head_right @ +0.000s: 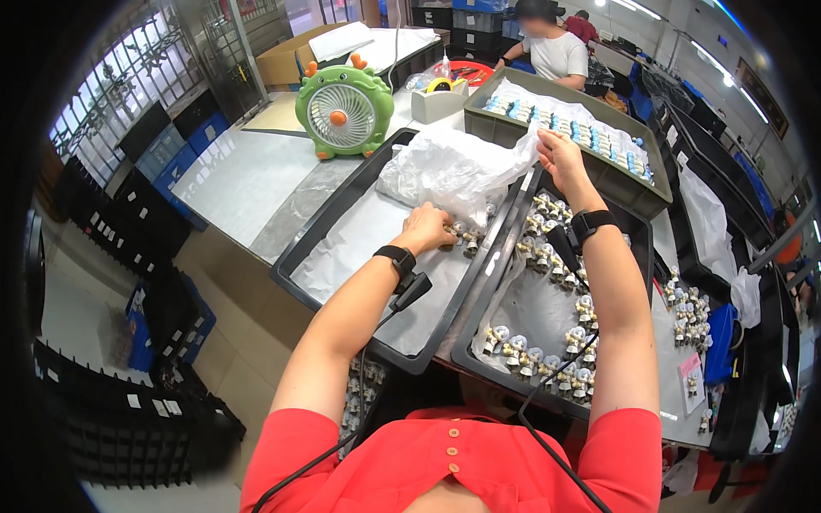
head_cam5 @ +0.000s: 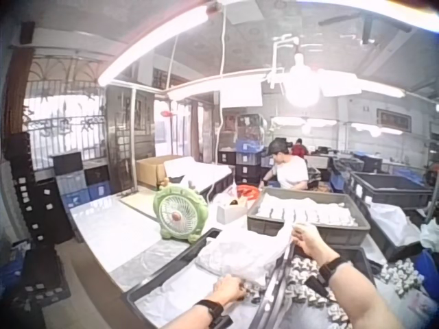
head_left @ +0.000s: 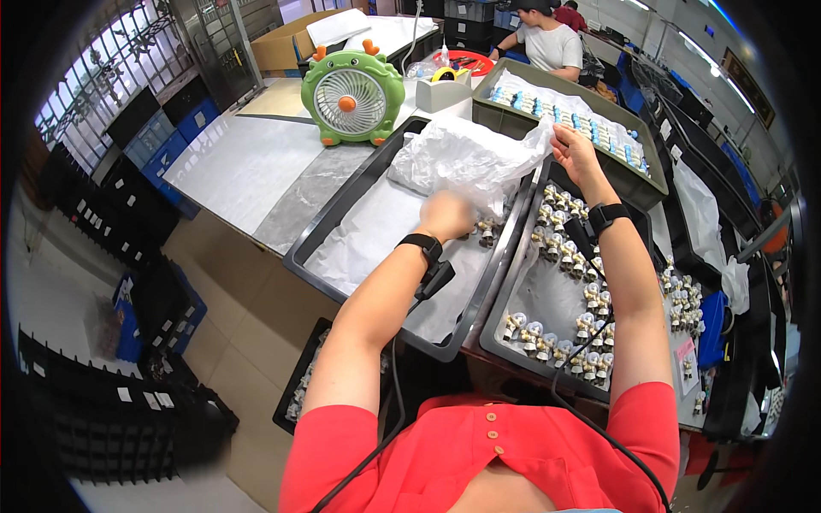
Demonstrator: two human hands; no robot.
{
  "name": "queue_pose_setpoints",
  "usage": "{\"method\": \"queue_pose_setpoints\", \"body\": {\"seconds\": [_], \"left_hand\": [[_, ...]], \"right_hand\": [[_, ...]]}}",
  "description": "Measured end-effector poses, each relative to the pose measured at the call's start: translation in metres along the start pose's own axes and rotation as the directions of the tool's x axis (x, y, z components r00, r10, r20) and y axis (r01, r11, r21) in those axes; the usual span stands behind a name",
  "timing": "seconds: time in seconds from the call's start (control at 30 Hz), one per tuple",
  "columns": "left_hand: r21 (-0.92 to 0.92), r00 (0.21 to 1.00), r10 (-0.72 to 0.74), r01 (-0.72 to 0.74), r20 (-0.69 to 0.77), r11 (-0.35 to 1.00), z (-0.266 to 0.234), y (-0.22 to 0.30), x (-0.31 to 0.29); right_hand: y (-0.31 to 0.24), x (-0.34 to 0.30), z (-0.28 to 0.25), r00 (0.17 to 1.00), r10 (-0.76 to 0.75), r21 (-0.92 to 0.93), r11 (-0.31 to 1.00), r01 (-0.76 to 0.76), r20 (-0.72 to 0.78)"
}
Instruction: The person repeatedly picks small cylindrical components from a tray, rotates them in both hands, and places them into a second tray. The process is repetitive and involves handling each item individually without using tools.
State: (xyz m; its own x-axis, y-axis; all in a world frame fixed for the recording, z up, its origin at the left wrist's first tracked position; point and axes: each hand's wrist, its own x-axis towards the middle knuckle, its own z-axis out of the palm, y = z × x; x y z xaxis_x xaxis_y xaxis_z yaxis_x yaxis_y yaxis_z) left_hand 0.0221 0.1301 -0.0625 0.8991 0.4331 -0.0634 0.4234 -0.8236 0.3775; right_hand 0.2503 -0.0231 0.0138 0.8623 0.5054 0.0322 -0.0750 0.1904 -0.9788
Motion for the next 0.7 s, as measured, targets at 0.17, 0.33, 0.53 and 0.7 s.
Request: {"method": "queue_pose_setpoints", "body": {"seconds": [0.17,0.33,0.53,0.7], "left_hand": [[-0.204,0.985,0.011,-0.046,-0.171,0.978,0.007,-0.025,0.022],[-0.199,0.994,0.038,-0.057,-0.099,0.978,0.015,-0.039,0.024],[-0.247,0.996,0.02,-0.042,-0.09,0.968,0.012,-0.039,0.025],[-0.097,0.99,0.009,-0.023,-0.139,0.995,0.015,-0.038,0.022]], "right_hand": [[0.001,0.001,-0.003,1.0,0.007,-0.009,1.0,-0.006,0.024],[0.008,0.003,-0.007,1.0,0.019,-0.002,1.0,-0.019,0.02],[0.009,-0.003,-0.003,0.999,0.029,-0.002,1.0,-0.029,0.029],[0.011,-0.002,-0.007,0.999,0.025,0.01,1.0,-0.025,0.025]]}}
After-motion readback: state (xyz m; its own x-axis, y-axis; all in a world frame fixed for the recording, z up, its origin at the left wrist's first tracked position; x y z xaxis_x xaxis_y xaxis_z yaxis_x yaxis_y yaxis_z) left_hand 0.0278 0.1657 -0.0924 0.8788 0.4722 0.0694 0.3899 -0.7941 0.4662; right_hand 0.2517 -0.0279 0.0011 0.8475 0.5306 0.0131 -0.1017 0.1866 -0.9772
